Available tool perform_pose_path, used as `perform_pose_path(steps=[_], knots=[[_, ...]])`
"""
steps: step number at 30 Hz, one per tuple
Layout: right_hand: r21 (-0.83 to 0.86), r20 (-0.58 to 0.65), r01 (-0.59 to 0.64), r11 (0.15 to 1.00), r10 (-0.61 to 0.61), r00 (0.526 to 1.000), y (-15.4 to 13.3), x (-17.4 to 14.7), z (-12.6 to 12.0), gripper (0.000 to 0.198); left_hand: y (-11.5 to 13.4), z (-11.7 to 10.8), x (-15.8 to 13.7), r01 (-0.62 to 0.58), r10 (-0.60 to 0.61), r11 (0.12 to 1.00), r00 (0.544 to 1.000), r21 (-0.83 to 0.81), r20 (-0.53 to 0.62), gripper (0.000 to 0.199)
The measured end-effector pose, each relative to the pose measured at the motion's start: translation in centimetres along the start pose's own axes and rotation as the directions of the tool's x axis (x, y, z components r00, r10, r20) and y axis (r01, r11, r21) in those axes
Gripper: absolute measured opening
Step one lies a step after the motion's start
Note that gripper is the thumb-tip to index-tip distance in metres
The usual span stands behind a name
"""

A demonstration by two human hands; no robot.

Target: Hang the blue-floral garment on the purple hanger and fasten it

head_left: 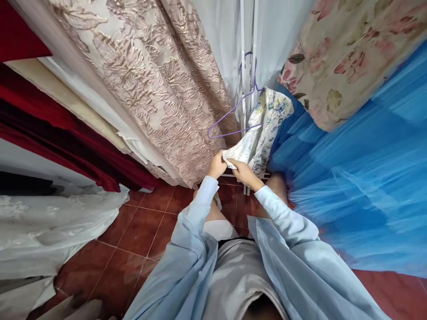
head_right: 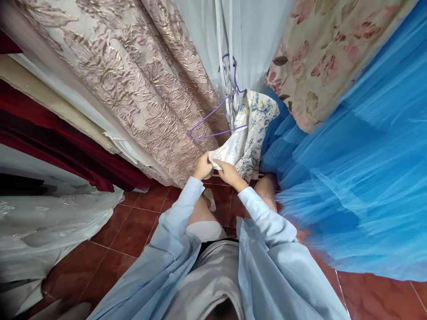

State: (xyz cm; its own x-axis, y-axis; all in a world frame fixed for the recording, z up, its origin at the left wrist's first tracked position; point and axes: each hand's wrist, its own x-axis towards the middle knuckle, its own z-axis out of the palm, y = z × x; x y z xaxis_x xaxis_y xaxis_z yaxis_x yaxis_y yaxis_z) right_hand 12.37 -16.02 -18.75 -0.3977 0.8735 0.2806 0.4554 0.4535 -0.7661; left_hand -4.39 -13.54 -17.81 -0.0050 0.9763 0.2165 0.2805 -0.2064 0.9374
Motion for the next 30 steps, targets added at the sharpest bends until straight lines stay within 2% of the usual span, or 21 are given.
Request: perform_pose_path(steps=[5,7,9,11,13,15,16,18,20,22,25,26,28,29,30], knots=[[0.001,0.003,-0.064,0.998,0.064,0.998,1.1,-2.3,-1.7,0.051,2.3,1.4,0.1,0.007,-0.014,0.910,1.000,-0.414,-0.014,0.061],[-0.026,0.010,-0.082,0.996,0.082,0.997,2.1,-2.8,-3.2,0.051,4.0,2.4,0.7,-0.020,0.006,0.866,1.000,-0.499,-0.031,0.058],[-0.078,-0.005,-0.153,0.985,0.153,0.988,3.8,-3.0,-5.3,0.053,5.8,3.4,1.8,-0.042,0.016,0.829,0.999,-0.558,-0.052,0.046],[-0.104,-0.085,-0.315,0.943,0.308,0.948,6.0,-3.3,-8.0,0.057,7.4,3.9,3.0,-0.070,0.004,0.800,0.994,-0.596,-0.112,0.040],[-0.078,-0.198,-0.492,0.867,0.470,0.860,8.2,-3.9,-10.7,0.059,8.4,3.9,4.1,-0.096,-0.029,0.783,0.981,-0.614,-0.190,0.042],[-0.037,-0.266,-0.589,0.807,0.560,0.784,10.0,-4.7,-12.9,0.054,8.6,3.4,4.9,-0.080,-0.070,0.781,0.974,-0.619,-0.214,0.043],[-0.025,-0.271,-0.606,0.795,0.579,0.769,10.6,-5.1,-13.6,0.049,8.5,3.0,5.3,-0.056,-0.087,0.781,0.977,-0.622,-0.196,0.042],[-0.008,-0.213,-0.608,0.794,0.592,0.777,10.9,-5.8,-14.1,0.034,8.0,2.5,5.9,-0.010,-0.103,0.772,0.985,-0.635,-0.140,0.041],[0.017,-0.088,-0.585,0.811,0.583,0.807,10.1,-6.2,-13.6,0.020,7.3,2.1,6.5,0.011,-0.103,0.753,0.989,-0.658,-0.102,0.039],[0.075,0.091,-0.509,0.858,0.502,0.860,8.3,-5.9,-13.1,0.016,6.5,2.0,7.4,0.030,-0.120,0.729,0.989,-0.683,-0.085,0.037],[0.270,0.333,-0.305,0.913,0.208,0.919,4.3,-4.8,-13.4,0.021,5.5,1.9,8.6,0.053,-0.194,0.675,0.975,-0.736,-0.108,0.031],[0.326,0.356,-0.247,0.912,0.123,0.926,2.9,-4.3,-13.9,0.021,5.3,2.0,8.7,0.053,-0.228,0.657,0.965,-0.752,-0.130,0.028],[0.373,0.319,-0.169,0.912,0.045,0.947,0.6,-3.3,-15.2,0.021,5.1,2.5,8.1,0.048,-0.262,0.648,0.951,-0.760,-0.164,0.026],[0.377,0.286,-0.149,0.914,0.037,0.957,-0.4,-3.0,-15.9,0.022,5.1,2.8,7.3,0.056,-0.246,0.664,0.958,-0.746,-0.147,0.029],[0.383,0.256,-0.138,0.914,0.039,0.966,-1.1,-2.7,-16.5,0.023,5.2,3.3,6.2,0.083,-0.199,0.688,0.977,-0.721,-0.078,0.037]])
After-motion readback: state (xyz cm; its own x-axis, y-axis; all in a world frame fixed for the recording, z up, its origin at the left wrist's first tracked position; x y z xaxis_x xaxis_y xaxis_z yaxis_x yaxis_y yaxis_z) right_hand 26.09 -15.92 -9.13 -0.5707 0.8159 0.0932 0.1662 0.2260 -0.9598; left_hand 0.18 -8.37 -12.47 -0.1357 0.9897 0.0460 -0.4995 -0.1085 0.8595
